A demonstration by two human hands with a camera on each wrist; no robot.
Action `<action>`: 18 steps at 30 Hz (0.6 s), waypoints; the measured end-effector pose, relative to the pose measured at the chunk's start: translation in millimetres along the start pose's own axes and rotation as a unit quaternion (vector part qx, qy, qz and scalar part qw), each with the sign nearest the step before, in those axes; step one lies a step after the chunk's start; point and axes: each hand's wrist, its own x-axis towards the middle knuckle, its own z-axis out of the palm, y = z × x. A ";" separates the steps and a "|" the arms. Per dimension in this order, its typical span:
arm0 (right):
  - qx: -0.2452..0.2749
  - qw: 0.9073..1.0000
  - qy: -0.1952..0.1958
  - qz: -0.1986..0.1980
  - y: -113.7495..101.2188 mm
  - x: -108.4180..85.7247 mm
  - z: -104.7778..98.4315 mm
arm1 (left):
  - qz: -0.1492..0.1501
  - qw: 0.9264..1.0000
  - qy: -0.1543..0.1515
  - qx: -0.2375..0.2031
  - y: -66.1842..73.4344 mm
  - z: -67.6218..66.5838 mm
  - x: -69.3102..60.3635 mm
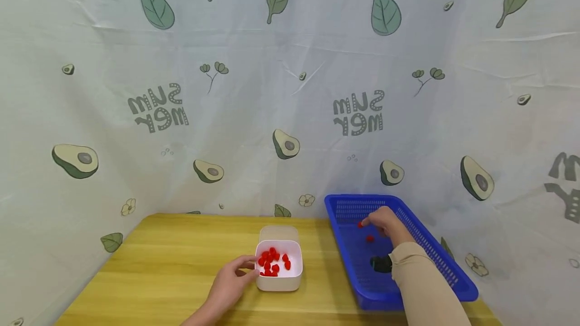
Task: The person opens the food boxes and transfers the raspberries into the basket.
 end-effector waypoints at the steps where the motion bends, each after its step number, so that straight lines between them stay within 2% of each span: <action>1: -0.009 1.000 -0.001 0.001 2.7 1.7 -0.4 | 0.001 1.000 -0.001 0.001 0.0 0.2 0.0; 6: -0.049 0.999 -0.002 0.012 15.6 5.6 -1.6 | -0.006 1.000 -0.006 0.000 -0.1 1.7 -1.4; 9: -0.050 0.999 0.005 0.006 19.2 3.8 -1.2 | -0.010 1.000 0.000 0.002 0.8 1.9 -1.3; 12: -0.051 0.999 0.009 0.008 21.3 2.9 -1.9 | -0.006 1.000 0.006 0.008 1.5 1.5 0.0; 18: -0.095 0.995 0.000 0.018 28.1 2.2 -7.4 | 0.006 1.000 0.006 0.009 2.2 0.5 0.5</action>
